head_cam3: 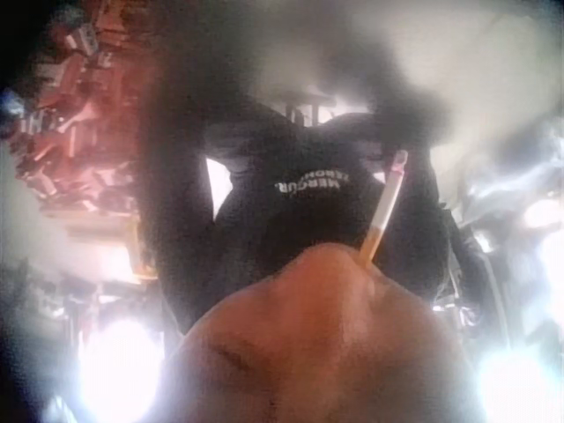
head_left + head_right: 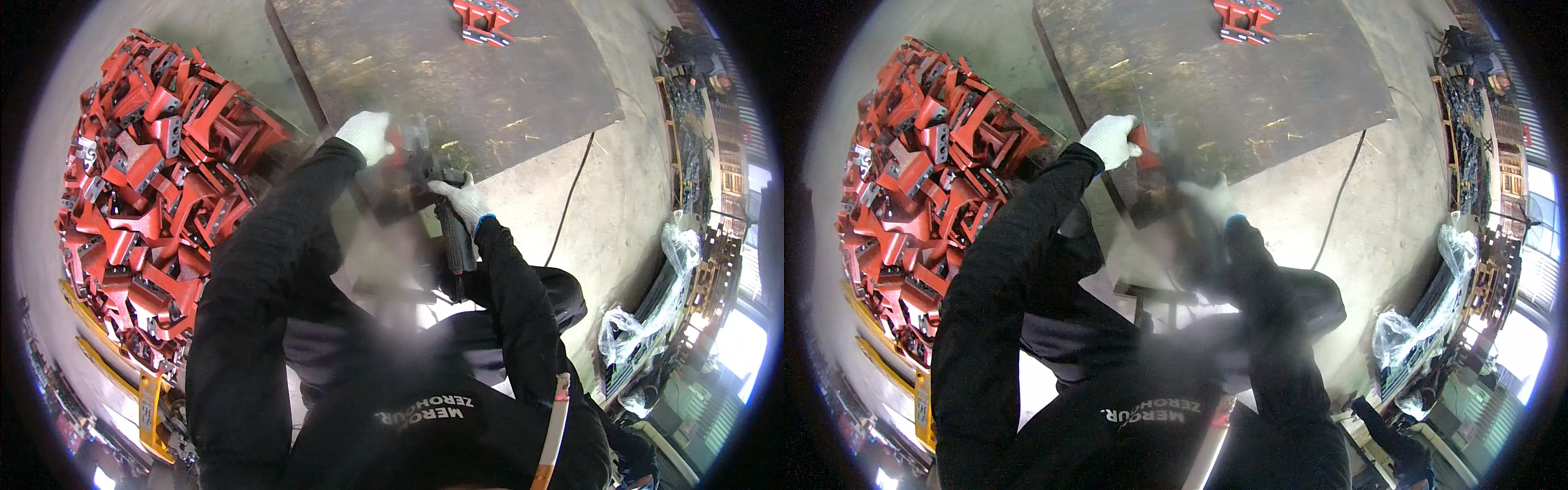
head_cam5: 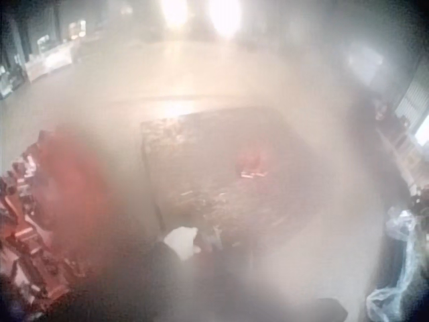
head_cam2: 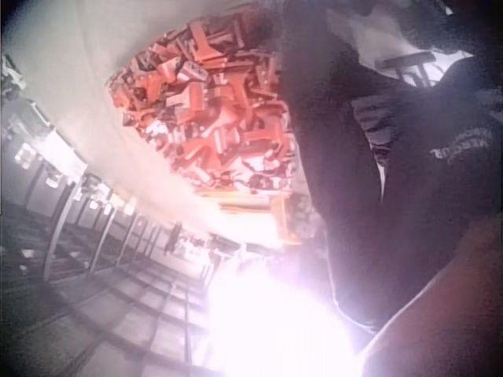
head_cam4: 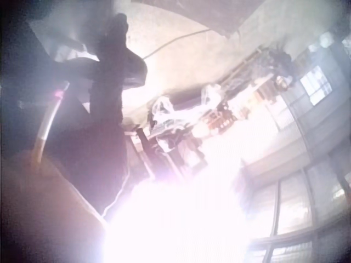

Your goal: The person sits on the floor and uses an angle grinder to smooth the edges of red metal parts. They pick up each part from a large pile, grind it, and place it on a nearby metal sheet.

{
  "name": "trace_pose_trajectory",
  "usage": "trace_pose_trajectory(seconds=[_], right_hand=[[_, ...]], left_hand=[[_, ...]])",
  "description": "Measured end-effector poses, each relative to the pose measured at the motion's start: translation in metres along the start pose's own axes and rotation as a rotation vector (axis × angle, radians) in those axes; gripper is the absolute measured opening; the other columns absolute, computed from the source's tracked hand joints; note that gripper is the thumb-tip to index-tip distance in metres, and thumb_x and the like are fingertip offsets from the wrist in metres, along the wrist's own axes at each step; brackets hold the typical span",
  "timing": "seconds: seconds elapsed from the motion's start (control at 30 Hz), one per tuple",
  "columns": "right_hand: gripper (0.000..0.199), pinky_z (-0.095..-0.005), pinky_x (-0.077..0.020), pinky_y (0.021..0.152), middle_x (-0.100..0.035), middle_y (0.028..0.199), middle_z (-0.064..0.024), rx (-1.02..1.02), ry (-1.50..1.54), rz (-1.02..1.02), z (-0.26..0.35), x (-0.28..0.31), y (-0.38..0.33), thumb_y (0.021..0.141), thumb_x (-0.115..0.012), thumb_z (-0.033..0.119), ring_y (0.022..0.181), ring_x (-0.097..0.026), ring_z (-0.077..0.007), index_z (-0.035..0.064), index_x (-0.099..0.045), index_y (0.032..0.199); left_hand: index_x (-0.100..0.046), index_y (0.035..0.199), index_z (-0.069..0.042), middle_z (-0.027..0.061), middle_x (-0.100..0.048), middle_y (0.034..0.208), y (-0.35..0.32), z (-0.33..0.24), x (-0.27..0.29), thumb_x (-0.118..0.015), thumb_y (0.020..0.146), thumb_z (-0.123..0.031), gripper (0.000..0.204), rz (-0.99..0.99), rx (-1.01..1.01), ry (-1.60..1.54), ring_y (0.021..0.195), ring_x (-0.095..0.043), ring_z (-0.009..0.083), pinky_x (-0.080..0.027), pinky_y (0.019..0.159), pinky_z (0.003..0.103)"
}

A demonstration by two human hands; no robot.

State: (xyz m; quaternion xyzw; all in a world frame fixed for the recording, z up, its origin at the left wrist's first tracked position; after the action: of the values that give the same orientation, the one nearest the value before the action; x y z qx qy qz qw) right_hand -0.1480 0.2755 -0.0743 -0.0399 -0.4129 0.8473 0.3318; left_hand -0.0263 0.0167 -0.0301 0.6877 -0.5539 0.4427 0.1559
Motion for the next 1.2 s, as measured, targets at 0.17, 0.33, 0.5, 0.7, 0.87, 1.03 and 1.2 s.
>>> trace_pose_trajectory(seconds=[0.17, 0.33, 0.5, 0.7, 0.87, 1.03, 1.2], right_hand=[[0.097, -0.0421, -0.0531, 0.102, -0.070, 0.125, -0.0219, 0.137, -0.159, -0.142, 0.003, -0.012, -0.028, 0.080, -0.084, 0.032, 0.117, -0.067, -0.0348, 0.0044, -0.033, 0.157], [0.095, -0.0437, -0.0549, 0.100, -0.073, 0.122, -0.0195, 0.215, -0.501, -0.285, 0.002, -0.036, -0.028, 0.078, -0.090, 0.028, 0.113, -0.072, -0.0351, 0.0224, -0.036, 0.156], [0.095, -0.0451, -0.0550, 0.100, -0.073, 0.123, -0.0198, 0.212, -0.474, -0.275, -0.005, -0.048, -0.027, 0.078, -0.090, 0.022, 0.113, -0.072, -0.0357, 0.0256, -0.036, 0.156], [0.091, -0.0481, -0.0570, 0.094, -0.075, 0.112, -0.0196, 0.299, -0.368, -0.406, -0.022, -0.034, -0.016, 0.078, -0.084, 0.029, 0.108, -0.073, -0.0392, 0.0293, -0.038, 0.157], [0.089, -0.0473, -0.0563, 0.095, -0.075, 0.113, -0.0208, 0.320, -0.370, -0.426, 0.004, -0.025, -0.018, 0.080, -0.080, 0.029, 0.108, -0.072, -0.0407, 0.0244, -0.037, 0.157], [0.096, -0.0464, -0.0545, 0.099, -0.072, 0.123, -0.0265, 0.313, -0.572, -0.270, 0.028, -0.034, 0.024, 0.077, -0.088, 0.032, 0.115, -0.070, -0.0426, 0.0150, -0.035, 0.155], [0.116, -0.0446, -0.0536, 0.102, -0.071, 0.128, -0.0259, 0.521, -0.530, -0.149, 0.042, -0.044, 0.053, 0.081, -0.082, 0.058, 0.120, -0.068, -0.0409, 0.0119, -0.019, 0.167]], left_hand=[[-0.051, 0.138, 0.003, 0.0313, -0.070, 0.114, -0.004, -0.013, 0.007, -0.086, 0.081, -0.023, 0.072, -0.037, 0.066, -0.038, 0.112, -0.067, 0.0468, -0.053, 0.095, 0.051], [-0.047, 0.142, 0.001, 0.0306, -0.070, 0.113, 0.005, -0.027, 0.000, -0.082, 0.086, -0.020, 0.069, 0.006, -0.011, 0.029, 0.109, -0.067, 0.0473, -0.055, 0.089, 0.052], [-0.048, 0.144, -0.001, 0.0291, -0.069, 0.118, 0.004, -0.023, 0.001, -0.081, 0.087, -0.020, 0.069, -0.010, -0.005, 0.025, 0.111, -0.067, 0.0462, -0.054, 0.091, 0.051], [-0.048, 0.146, -0.001, 0.0286, -0.068, 0.123, 0.005, -0.030, 0.006, -0.081, 0.087, -0.019, 0.070, 0.031, 0.030, -0.007, 0.115, -0.066, 0.0446, -0.054, 0.094, 0.051], [-0.049, 0.147, -0.001, 0.0283, -0.068, 0.125, 0.002, -0.027, 0.005, -0.082, 0.086, -0.019, 0.071, -0.010, 0.000, -0.021, 0.116, -0.066, 0.0435, -0.054, 0.095, 0.051], [-0.051, 0.145, -0.001, 0.0277, -0.068, 0.125, 0.001, -0.027, 0.005, -0.082, 0.085, -0.019, 0.070, -0.049, -0.034, -0.046, 0.116, -0.066, 0.0438, -0.054, 0.096, 0.050], [-0.051, 0.144, -0.002, 0.0278, -0.068, 0.125, 0.002, -0.034, 0.011, -0.081, 0.085, -0.017, 0.068, 0.009, 0.014, -0.060, 0.115, -0.067, 0.0443, -0.054, 0.097, 0.050]])
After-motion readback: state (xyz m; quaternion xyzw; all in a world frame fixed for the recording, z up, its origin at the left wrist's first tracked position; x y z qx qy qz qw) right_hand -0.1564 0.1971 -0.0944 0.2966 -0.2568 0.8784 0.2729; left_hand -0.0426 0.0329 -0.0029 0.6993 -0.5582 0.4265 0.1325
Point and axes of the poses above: each hand's wrist, its own y-axis towards the middle knuckle, its own x-axis out of the back of the hand, z = x × y, the point moved 2 cm from there along y, towards the middle knuckle
